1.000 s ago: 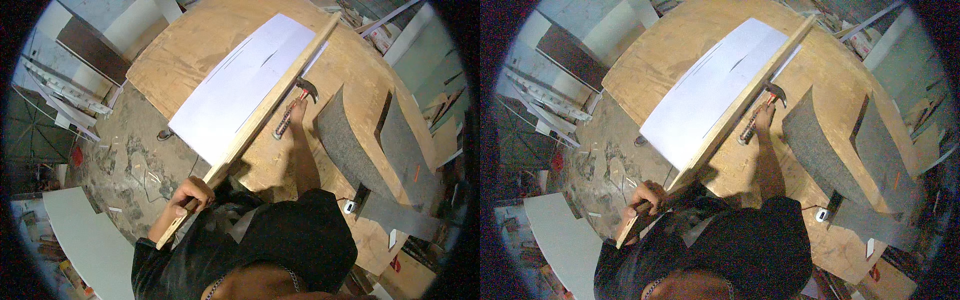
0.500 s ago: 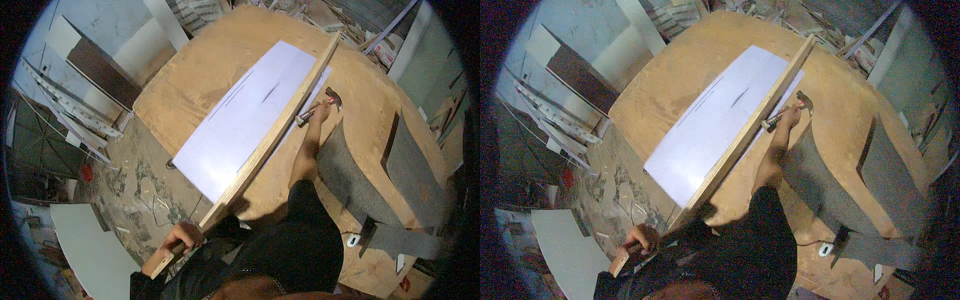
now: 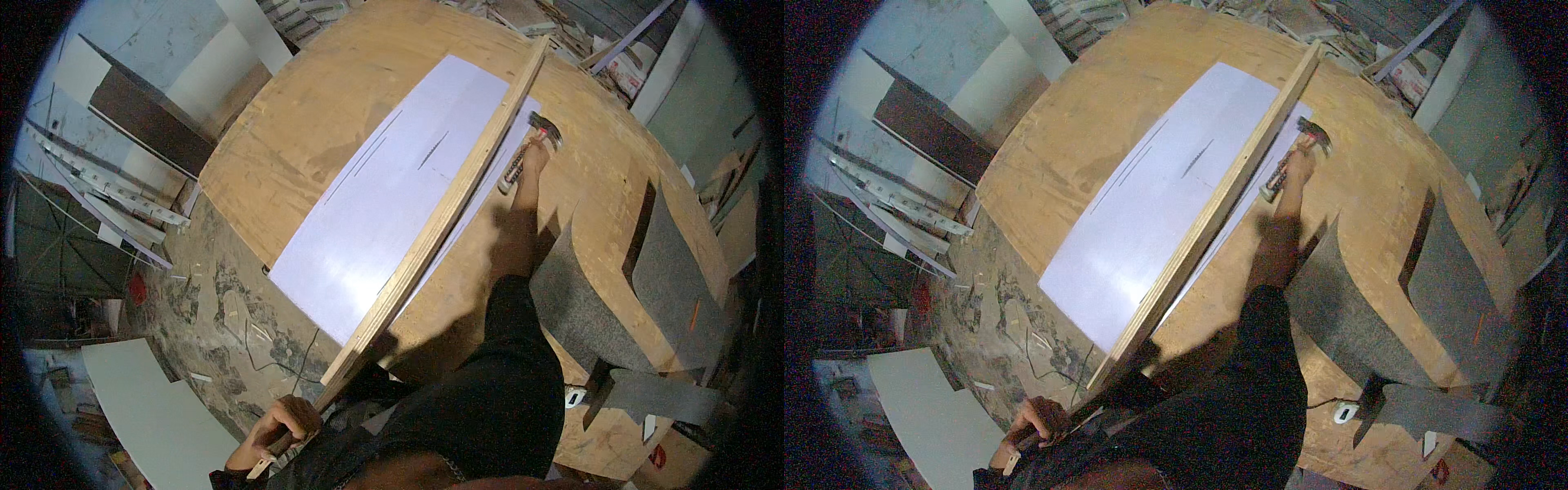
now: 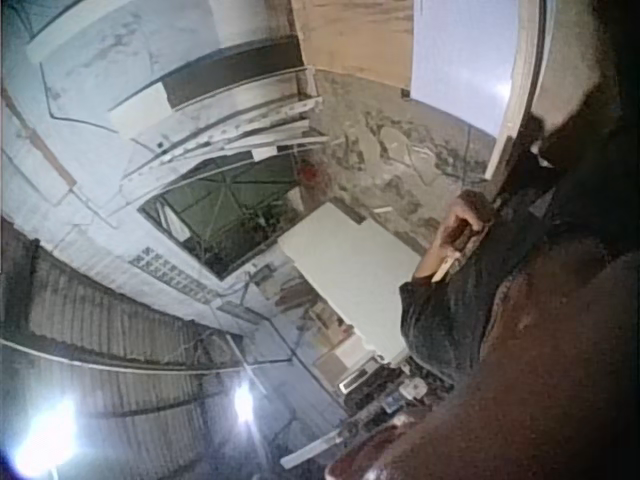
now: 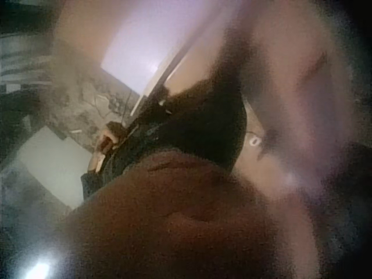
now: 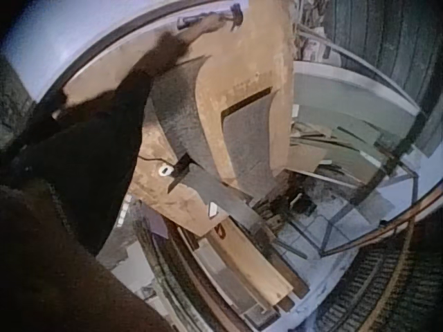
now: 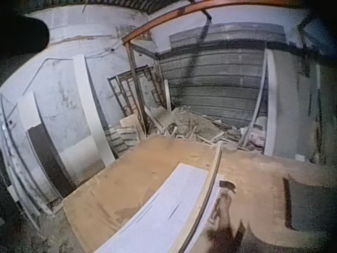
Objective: The person measures a white board with a tape measure and marks it with a pencil. They then pick up a dark wood panel, place it on the table, and measure it as well. The person uses a hammer to tap the wood panel into position.
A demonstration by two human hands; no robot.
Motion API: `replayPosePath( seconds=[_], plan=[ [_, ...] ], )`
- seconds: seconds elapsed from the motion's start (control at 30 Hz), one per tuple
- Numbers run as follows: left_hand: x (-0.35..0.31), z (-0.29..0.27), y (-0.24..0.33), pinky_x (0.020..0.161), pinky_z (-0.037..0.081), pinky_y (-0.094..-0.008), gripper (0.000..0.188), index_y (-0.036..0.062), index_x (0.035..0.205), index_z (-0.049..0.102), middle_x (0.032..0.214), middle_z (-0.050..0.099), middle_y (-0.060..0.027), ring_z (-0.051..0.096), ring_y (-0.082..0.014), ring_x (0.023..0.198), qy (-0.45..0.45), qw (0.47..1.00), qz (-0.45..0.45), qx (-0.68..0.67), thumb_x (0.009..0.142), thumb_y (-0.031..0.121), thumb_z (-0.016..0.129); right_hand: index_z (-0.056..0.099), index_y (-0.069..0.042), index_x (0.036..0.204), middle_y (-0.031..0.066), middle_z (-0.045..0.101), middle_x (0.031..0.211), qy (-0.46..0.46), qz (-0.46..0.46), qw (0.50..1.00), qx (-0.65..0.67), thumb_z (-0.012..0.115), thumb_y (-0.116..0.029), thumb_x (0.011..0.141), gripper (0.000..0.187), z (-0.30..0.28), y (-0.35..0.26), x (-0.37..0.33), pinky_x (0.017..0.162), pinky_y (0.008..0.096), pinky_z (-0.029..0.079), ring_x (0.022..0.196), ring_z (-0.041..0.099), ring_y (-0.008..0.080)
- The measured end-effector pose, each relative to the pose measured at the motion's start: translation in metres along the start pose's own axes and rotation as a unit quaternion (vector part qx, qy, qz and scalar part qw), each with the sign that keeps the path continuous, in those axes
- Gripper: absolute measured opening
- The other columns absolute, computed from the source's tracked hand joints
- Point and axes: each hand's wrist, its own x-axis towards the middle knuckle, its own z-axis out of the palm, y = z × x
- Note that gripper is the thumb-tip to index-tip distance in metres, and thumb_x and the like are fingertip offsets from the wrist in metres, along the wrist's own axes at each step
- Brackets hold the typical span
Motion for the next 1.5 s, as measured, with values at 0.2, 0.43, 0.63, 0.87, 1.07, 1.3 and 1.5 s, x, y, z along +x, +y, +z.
replayPosePath(
  seconds=[0.2, 0.43, 0.63, 0.87, 1.07, 1.3, 1.5],
  plan=[
    [0.006, -0.004, 0.006, 0.042, 0.036, -0.0331, 0.059, 0.0036, 0.06, 0.054, 0.046, 0.047, -0.0028, 0.044, -0.0196, 0.035, -0.05, 0.998, 0.001, 0.029, 0.074, 0.06, 0.064, 0.061, -0.001, 0.096, 0.0131, 0.064, 0.072, 0.054, 0.064, 0.996, -0.002, 0.054, -0.022, 0.091, 0.022, 0.009, -0.001, -0.005, 0.052, 0.0377, 0.05, 0.057, 0.064, 0.0266],
    [0.031, 0.011, 0.011, 0.043, 0.039, -0.0326, 0.056, 0.0051, 0.051, 0.049, 0.045, 0.047, -0.0029, 0.044, -0.0178, 0.036, -0.075, 0.997, 0.021, 0.027, 0.079, 0.053, 0.059, 0.056, 0.001, 0.102, 0.0143, 0.06, 0.074, 0.126, -0.093, 0.944, -0.29, 0.05, -0.02, 0.091, 0.025, -0.054, 0.043, -0.152, 0.055, 0.0393, 0.047, 0.062, 0.059, 0.0282],
    [0.026, -0.001, -0.003, 0.043, 0.036, -0.0314, 0.057, 0.0051, 0.051, 0.046, 0.046, 0.045, -0.0027, 0.043, -0.0164, 0.037, -0.118, 0.992, 0.011, 0.047, 0.079, 0.053, 0.057, 0.056, 0.0, 0.109, 0.0193, 0.06, 0.094, 0.128, -0.199, 0.88, -0.413, 0.051, -0.018, 0.087, 0.029, -0.141, 0.027, -0.269, 0.07, 0.0433, 0.047, 0.08, 0.059, 0.0362],
    [0.005, 0.004, -0.014, 0.042, 0.033, -0.0299, 0.057, 0.005, 0.051, 0.043, 0.046, 0.043, -0.0025, 0.041, -0.0147, 0.038, -0.121, 0.986, 0.004, 0.112, 0.079, 0.053, 0.055, 0.057, -0.001, 0.118, 0.0251, 0.06, 0.116, 0.146, -0.242, 0.842, -0.46, 0.053, -0.015, 0.083, 0.037, -0.197, 0.001, -0.346, 0.088, 0.0481, 0.047, 0.101, 0.058, 0.0454],
    [0.01, 0.006, -0.026, 0.041, 0.03, -0.0287, 0.057, 0.005, 0.051, 0.04, 0.046, 0.041, -0.0022, 0.04, -0.0132, 0.039, -0.125, 0.971, -0.016, 0.203, 0.08, 0.052, 0.053, 0.055, 0.0, 0.118, 0.0262, 0.058, 0.119, 0.164, -0.19, 0.827, -0.504, 0.057, -0.017, 0.083, 0.039, -0.275, -0.009, -0.339, 0.09, 0.0497, 0.045, 0.106, 0.055, 0.0457],
    [0.005, 0.052, -0.065, 0.045, 0.029, -0.0287, 0.047, 0.0035, 0.06, 0.041, 0.053, 0.035, -0.0021, 0.036, -0.0117, 0.049, -0.131, 0.954, -0.011, 0.271, 0.078, 0.042, 0.063, 0.054, 0.002, 0.119, 0.0275, 0.055, 0.121, 0.071, 0.003, 0.884, -0.462, 0.062, -0.019, 0.083, 0.043, -0.344, -0.056, -0.314, 0.093, 0.0515, 0.043, 0.112, 0.052, 0.0461],
    [0.013, 0.107, -0.078, 0.059, 0.046, -0.0384, 0.037, 0.0035, 0.072, 0.063, 0.066, 0.06, -0.0135, 0.059, -0.0292, 0.061, -0.231, 0.89, -0.033, 0.391, 0.079, 0.039, 0.071, 0.055, 0.007, 0.117, 0.0223, 0.059, 0.118, -0.155, -0.144, 0.905, -0.368, 0.06, -0.031, 0.089, 0.047, -0.305, -0.099, -0.439, 0.097, 0.042, 0.042, 0.108, 0.057, 0.0336]
  ],
)
